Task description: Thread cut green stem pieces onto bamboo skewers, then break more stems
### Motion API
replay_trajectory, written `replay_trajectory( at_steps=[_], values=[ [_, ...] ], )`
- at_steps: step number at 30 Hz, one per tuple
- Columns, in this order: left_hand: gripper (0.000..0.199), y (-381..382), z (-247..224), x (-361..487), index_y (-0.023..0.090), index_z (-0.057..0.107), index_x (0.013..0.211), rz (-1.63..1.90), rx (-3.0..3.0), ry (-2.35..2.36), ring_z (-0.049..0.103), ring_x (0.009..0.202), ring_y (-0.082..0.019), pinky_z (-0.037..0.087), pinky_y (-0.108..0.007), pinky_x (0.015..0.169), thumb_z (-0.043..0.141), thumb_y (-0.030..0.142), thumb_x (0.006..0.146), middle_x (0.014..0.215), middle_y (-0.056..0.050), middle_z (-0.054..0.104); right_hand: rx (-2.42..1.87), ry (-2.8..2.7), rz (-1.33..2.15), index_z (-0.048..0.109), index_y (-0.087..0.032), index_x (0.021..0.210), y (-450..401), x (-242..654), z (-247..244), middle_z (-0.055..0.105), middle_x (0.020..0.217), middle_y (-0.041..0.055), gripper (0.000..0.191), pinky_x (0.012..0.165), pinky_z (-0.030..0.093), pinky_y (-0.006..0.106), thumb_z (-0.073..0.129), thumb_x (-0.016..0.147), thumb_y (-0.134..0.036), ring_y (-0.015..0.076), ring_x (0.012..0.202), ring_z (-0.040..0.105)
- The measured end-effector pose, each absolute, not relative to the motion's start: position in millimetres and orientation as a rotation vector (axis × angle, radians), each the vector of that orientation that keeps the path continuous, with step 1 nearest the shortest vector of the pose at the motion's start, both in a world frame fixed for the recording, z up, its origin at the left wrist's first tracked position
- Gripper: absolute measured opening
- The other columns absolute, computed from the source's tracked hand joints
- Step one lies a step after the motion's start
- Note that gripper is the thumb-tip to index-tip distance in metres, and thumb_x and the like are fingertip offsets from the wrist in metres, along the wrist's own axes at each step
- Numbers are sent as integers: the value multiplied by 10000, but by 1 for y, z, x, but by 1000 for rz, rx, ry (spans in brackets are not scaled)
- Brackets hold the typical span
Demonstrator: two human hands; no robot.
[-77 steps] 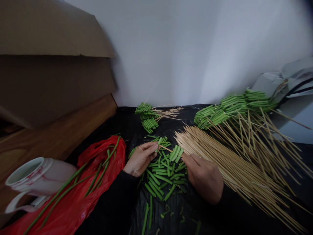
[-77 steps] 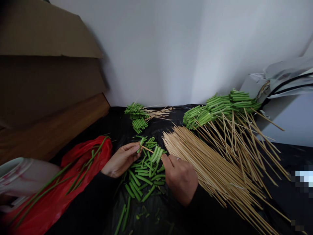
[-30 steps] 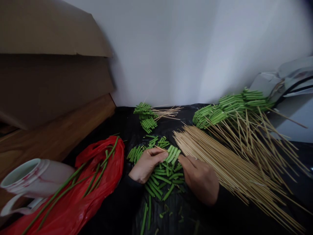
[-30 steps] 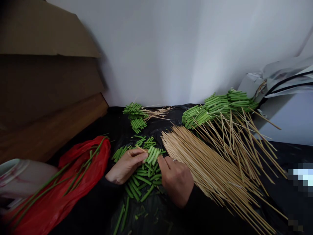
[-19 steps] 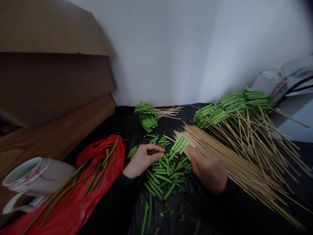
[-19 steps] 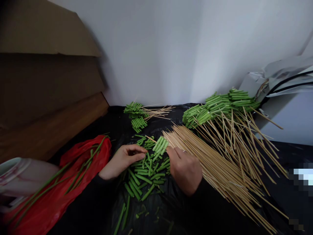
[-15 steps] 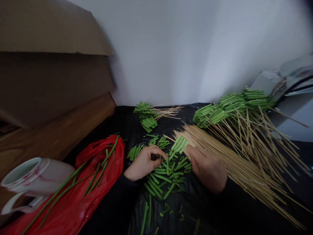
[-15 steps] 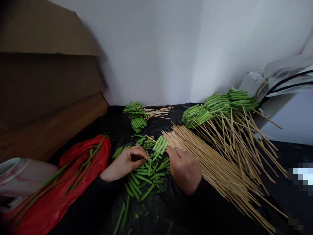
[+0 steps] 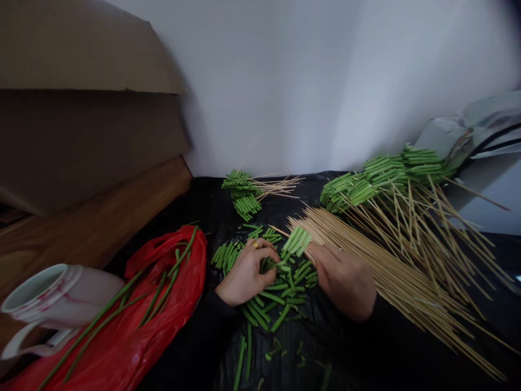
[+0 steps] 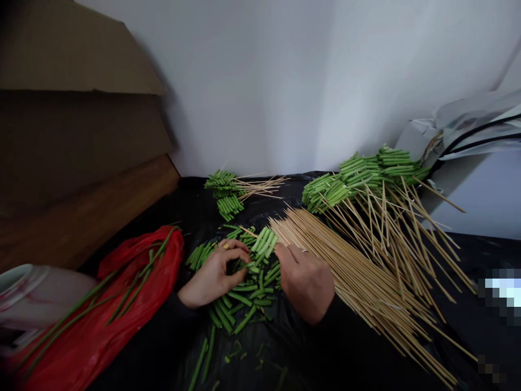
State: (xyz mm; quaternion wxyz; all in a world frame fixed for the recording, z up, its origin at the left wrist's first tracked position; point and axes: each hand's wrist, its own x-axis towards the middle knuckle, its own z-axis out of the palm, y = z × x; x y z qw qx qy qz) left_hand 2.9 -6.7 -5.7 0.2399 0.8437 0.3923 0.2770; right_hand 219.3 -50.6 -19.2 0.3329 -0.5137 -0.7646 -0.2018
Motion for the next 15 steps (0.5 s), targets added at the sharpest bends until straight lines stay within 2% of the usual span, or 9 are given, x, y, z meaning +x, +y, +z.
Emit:
replay_trajectory(
  at_steps=[6, 9, 15],
  values=[
    [87, -3, 1, 4, 193, 564, 772, 959, 1780, 1113, 553, 842, -184, 399, -296, 802, 621, 168, 711, 872, -31, 627, -1343, -1988, -530, 659, -168, 989, -51, 220, -18, 584, 677, 2, 239, 544, 286, 280, 475, 850, -106, 114, 579, 503],
    [129, -2, 5, 3, 179, 564, 755, 996, 1529, 1121, 551, 742, -153, 397, -254, 701, 668, 219, 690, 792, -15, 630, -1342, -1989, -522, 661, -170, 984, -51, 219, -18, 578, 670, 1, 235, 542, 285, 279, 471, 857, -117, 114, 575, 496],
    [160, 0, 4, -1, 180, 596, 833, 1081, 1242, 1045, 588, 768, -153, 411, -251, 718, 677, 204, 697, 803, -17, 670, -1343, -2000, -506, 663, -162, 1007, -53, 218, -18, 589, 676, 7, 241, 553, 294, 274, 470, 867, -127, 110, 576, 498]
  ],
)
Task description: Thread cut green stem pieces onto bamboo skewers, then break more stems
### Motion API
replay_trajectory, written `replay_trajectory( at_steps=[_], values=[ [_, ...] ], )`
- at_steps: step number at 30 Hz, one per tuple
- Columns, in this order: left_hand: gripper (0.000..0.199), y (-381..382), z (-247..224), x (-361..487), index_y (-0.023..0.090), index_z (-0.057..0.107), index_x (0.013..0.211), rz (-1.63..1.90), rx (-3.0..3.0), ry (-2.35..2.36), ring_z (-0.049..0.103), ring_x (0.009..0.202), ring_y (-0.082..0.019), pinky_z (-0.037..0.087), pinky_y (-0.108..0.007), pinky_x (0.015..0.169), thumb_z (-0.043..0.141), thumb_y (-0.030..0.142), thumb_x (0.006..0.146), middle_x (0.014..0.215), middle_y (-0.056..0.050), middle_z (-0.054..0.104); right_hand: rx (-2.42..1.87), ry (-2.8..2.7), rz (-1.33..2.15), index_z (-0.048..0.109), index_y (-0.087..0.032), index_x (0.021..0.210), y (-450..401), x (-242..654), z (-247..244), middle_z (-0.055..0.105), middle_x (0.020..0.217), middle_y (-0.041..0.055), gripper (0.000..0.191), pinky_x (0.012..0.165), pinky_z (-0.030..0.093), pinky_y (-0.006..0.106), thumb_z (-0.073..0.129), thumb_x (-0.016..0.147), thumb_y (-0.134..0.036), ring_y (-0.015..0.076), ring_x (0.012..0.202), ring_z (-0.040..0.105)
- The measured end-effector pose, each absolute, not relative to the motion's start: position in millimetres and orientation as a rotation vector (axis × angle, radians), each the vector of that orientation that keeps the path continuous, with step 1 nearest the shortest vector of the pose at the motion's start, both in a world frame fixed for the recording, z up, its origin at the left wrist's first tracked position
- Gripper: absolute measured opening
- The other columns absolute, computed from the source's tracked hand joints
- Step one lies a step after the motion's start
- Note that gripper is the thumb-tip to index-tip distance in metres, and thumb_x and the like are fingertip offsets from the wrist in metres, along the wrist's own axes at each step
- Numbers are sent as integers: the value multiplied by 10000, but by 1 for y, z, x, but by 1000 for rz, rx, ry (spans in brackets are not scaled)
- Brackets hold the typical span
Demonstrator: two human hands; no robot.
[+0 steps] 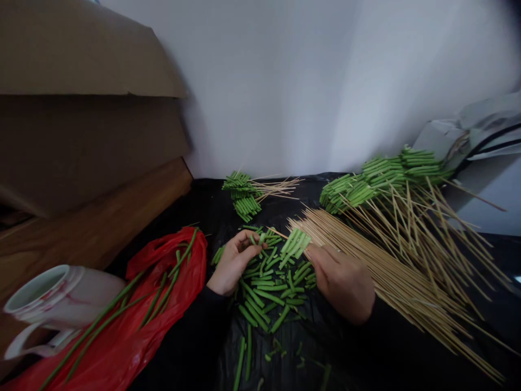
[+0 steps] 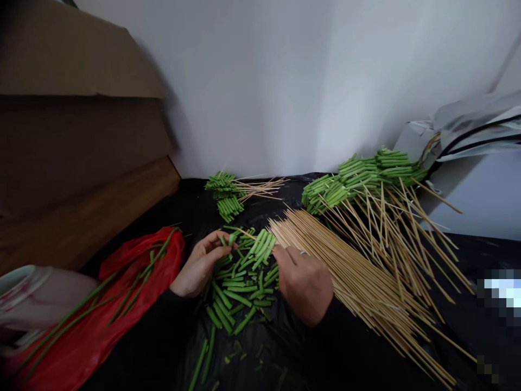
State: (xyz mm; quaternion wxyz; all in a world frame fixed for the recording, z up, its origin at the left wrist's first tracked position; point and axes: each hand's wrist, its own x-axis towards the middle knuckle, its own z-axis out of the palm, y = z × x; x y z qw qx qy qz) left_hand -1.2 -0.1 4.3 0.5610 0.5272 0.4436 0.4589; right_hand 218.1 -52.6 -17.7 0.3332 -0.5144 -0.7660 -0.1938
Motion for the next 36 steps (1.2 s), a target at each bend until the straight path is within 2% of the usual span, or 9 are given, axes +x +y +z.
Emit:
replay_trajectory(
  at_steps=[6, 10, 14, 18, 21, 36],
  values=[
    [135, 1, 3, -3, 171, 643, 793, 1159, 1159, 1033, 584, 831, -148, 403, -245, 760, 691, 182, 667, 872, -25, 693, -1331, -2002, -488, 667, -169, 981, -53, 217, -20, 594, 681, 5, 239, 560, 303, 268, 455, 879, -130, 108, 578, 506],
    [140, 4, 2, -5, 171, 662, 779, 1224, 1031, 1017, 607, 832, -135, 413, -236, 763, 736, 197, 664, 848, -10, 701, -1311, -1995, -488, 662, -161, 1004, -54, 215, -20, 597, 683, 8, 241, 569, 314, 269, 459, 878, -126, 115, 588, 516],
    [277, 7, 2, -7, 167, 700, 892, 1273, 921, 984, 641, 890, -143, 435, -245, 831, 798, 218, 637, 876, -24, 724, -1275, -1995, -470, 657, -162, 1020, -56, 212, -20, 616, 705, 14, 240, 593, 332, 265, 476, 869, -115, 122, 633, 543],
    [367, 7, 0, -8, 162, 705, 997, 1254, 905, 971, 653, 840, -137, 464, -235, 764, 804, 238, 653, 909, -54, 736, -1273, -2021, -443, 658, -169, 991, -58, 210, -21, 604, 683, 5, 222, 582, 321, 271, 475, 873, -131, 119, 617, 530],
    [356, 7, -1, -9, 161, 714, 1009, 1221, 908, 944, 653, 828, -135, 469, -222, 724, 794, 244, 672, 921, -64, 737, -1273, -2035, -445, 656, -161, 996, -58, 210, -23, 596, 682, 6, 228, 571, 307, 275, 463, 876, -134, 116, 602, 511],
    [292, 5, -2, -7, 155, 742, 979, 1152, 979, 899, 638, 826, -129, 479, -213, 743, 771, 257, 707, 924, -76, 733, -1291, -2041, -465, 653, -168, 991, -57, 210, -24, 576, 675, 0, 225, 551, 265, 298, 448, 897, -157, 118, 559, 472]
  ],
)
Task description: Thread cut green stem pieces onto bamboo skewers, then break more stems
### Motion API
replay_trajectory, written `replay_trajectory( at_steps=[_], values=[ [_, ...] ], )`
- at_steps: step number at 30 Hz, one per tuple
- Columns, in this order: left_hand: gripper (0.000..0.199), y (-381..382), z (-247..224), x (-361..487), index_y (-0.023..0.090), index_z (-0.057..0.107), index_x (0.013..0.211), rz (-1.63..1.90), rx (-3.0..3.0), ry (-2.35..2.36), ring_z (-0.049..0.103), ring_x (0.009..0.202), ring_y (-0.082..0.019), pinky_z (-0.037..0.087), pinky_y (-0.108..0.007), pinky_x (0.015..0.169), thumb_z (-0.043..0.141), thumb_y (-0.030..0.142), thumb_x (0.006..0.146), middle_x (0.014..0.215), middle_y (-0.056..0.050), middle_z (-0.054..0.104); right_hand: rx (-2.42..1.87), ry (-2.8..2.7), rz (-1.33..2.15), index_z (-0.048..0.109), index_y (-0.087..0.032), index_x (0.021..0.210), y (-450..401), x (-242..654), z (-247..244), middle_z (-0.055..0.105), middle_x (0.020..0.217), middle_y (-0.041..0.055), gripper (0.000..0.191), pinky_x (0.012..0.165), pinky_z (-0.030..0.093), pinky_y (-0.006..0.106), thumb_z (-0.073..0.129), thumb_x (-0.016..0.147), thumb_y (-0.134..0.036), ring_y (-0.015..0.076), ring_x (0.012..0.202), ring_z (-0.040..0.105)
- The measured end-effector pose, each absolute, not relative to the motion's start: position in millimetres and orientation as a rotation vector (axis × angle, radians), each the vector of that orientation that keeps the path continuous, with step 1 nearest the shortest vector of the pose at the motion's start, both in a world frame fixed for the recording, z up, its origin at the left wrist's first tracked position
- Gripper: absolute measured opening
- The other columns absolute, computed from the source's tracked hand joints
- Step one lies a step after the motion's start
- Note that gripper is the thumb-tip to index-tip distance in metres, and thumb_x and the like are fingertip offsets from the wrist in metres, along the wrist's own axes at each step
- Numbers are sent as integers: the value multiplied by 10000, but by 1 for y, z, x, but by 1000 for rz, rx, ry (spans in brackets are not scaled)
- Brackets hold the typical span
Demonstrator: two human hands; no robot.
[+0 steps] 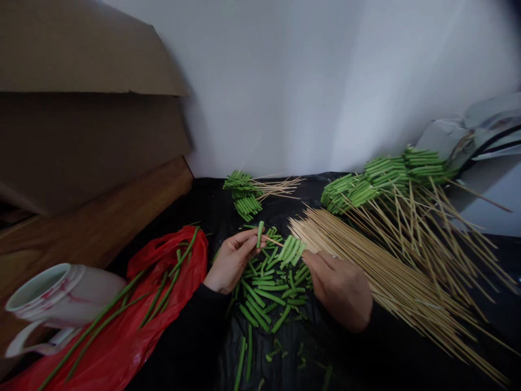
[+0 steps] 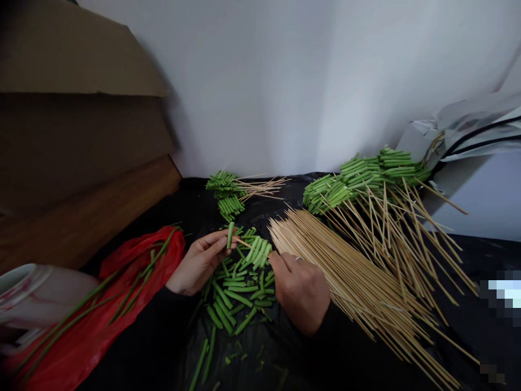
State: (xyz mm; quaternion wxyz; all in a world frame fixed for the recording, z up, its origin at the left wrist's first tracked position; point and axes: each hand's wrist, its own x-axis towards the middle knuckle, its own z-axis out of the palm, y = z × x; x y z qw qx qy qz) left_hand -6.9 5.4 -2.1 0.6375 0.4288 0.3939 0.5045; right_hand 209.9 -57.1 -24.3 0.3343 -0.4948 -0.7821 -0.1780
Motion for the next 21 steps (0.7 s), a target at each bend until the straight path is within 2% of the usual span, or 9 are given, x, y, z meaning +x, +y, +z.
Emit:
replay_trajectory(
  at_steps=[6, 21],
  values=[
    [281, 4, -4, -7, 161, 740, 983, 1149, 998, 889, 637, 823, -124, 481, -214, 751, 761, 261, 721, 931, -70, 734, -1300, -2050, -471, 656, -165, 977, -57, 210, -23, 573, 667, 2, 235, 543, 249, 304, 434, 902, -157, 116, 549, 454],
    [261, 4, 1, -6, 139, 764, 859, 1149, 940, 932, 637, 751, -113, 483, -221, 755, 826, 235, 625, 835, -55, 745, -1322, -2079, -361, 642, -170, 888, -61, 207, -21, 543, 655, -2, 213, 572, 233, 308, 430, 906, -153, 120, 549, 435]
  ],
)
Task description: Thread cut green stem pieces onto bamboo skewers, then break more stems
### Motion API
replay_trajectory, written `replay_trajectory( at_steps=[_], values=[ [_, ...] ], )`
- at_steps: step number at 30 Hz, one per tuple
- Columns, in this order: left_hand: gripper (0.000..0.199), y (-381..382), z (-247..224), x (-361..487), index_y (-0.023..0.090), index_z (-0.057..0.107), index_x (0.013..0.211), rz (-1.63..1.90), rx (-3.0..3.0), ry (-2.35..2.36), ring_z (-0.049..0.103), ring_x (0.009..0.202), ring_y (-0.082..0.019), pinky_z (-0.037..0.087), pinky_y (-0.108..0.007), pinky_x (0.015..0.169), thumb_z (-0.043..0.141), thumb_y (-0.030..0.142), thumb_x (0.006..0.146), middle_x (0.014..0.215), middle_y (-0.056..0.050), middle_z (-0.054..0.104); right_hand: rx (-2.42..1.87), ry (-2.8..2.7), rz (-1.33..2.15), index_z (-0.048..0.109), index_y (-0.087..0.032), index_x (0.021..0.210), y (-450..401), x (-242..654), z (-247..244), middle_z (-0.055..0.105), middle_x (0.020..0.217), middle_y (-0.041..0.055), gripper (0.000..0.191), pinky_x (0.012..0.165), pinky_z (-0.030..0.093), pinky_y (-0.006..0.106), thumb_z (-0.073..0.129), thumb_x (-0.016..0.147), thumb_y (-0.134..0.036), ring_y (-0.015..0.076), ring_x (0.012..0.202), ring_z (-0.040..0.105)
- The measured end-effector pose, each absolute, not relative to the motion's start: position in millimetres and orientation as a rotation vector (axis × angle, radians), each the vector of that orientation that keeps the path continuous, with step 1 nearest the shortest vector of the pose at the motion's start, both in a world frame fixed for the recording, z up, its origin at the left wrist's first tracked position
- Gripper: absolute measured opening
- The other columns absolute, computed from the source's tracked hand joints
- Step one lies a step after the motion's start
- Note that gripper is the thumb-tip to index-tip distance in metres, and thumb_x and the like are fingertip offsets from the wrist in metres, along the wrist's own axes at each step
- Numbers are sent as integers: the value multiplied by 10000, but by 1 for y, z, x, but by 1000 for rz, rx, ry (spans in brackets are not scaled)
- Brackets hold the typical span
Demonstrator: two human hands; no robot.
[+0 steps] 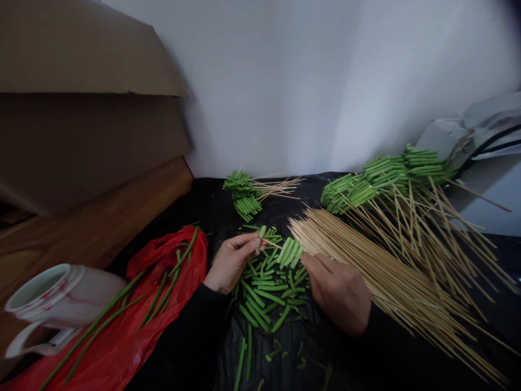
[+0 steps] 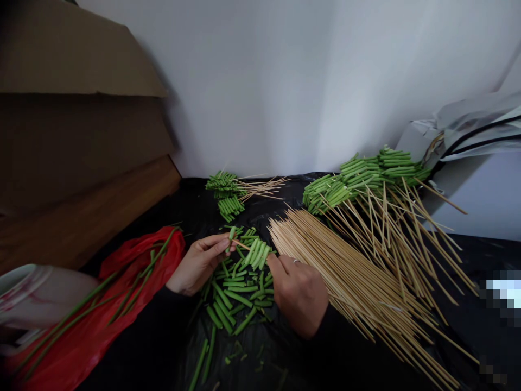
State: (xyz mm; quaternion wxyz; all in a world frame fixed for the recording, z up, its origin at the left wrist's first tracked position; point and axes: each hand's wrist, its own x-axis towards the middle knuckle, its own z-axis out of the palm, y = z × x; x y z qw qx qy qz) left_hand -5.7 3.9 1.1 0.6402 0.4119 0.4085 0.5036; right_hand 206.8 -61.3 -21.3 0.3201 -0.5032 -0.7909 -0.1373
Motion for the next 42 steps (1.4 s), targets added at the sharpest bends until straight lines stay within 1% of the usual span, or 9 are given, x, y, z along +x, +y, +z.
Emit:
replay_trajectory(
  at_steps=[2, 6, 9, 15, 22, 26, 29, 32, 42],
  values=[
    [261, 3, 2, -4, 129, 763, 857, 1128, 957, 928, 626, 739, -109, 479, -217, 740, 821, 246, 632, 820, -57, 740, -1321, -2077, -355, 644, -169, 891, -61, 207, -22, 542, 653, -3, 214, 570, 233, 306, 431, 901, -144, 119, 548, 436],
    [284, 2, 2, -1, 124, 753, 892, 1108, 960, 920, 618, 737, -103, 474, -210, 729, 811, 259, 648, 829, -59, 733, -1311, -2085, -357, 642, -155, 968, -61, 207, -24, 553, 667, -1, 226, 565, 233, 304, 424, 909, -150, 117, 551, 447],
    [310, 2, 0, 0, 153, 730, 941, 1113, 949, 940, 627, 750, -109, 476, -219, 724, 805, 262, 660, 863, -60, 734, -1309, -2082, -368, 645, -162, 941, -60, 208, -25, 551, 661, -2, 221, 563, 233, 307, 426, 915, -162, 119, 547, 446],
    [220, 1, -2, 1, 133, 708, 831, 1112, 1036, 994, 602, 718, -93, 464, -200, 692, 770, 301, 703, 805, -35, 700, -1308, -2083, -396, 645, -157, 947, -60, 208, -24, 553, 664, 0, 221, 556, 234, 313, 428, 907, -147, 122, 544, 452],
    [258, 2, -6, 4, 137, 717, 834, 1319, 1174, 1170, 629, 734, -147, 470, -251, 712, 781, 328, 673, 778, -52, 718, -1335, -2093, -435, 646, -148, 949, -61, 207, -22, 556, 663, 1, 213, 548, 235, 310, 440, 895, -147, 112, 534, 434],
    [285, 5, -4, 1, 140, 715, 858, 1465, 1008, 1143, 633, 739, -125, 473, -230, 721, 810, 291, 636, 790, -37, 716, -1345, -2090, -445, 650, -148, 949, -62, 207, -21, 557, 662, 3, 212, 551, 238, 310, 445, 897, -148, 115, 536, 440],
    [328, 4, -3, 1, 137, 722, 900, 1344, 835, 1033, 631, 746, -100, 473, -189, 688, 827, 261, 615, 810, -39, 719, -1333, -2091, -442, 652, -150, 957, -62, 208, -20, 563, 666, 5, 213, 555, 242, 309, 447, 900, -148, 117, 544, 451],
    [303, 2, -2, 3, 123, 731, 885, 1226, 782, 961, 613, 709, -78, 476, -167, 650, 826, 243, 623, 802, -44, 715, -1332, -2091, -438, 652, -146, 960, -61, 208, -20, 562, 660, 6, 211, 556, 242, 308, 449, 902, -151, 117, 543, 454],
    [245, -1, -1, 4, 117, 748, 854, 1154, 763, 921, 607, 692, -71, 491, -155, 647, 819, 222, 644, 793, -42, 705, -1328, -2088, -448, 649, -153, 954, -61, 207, -21, 557, 654, -1, 212, 542, 241, 313, 445, 897, -153, 118, 529, 443]
  ],
)
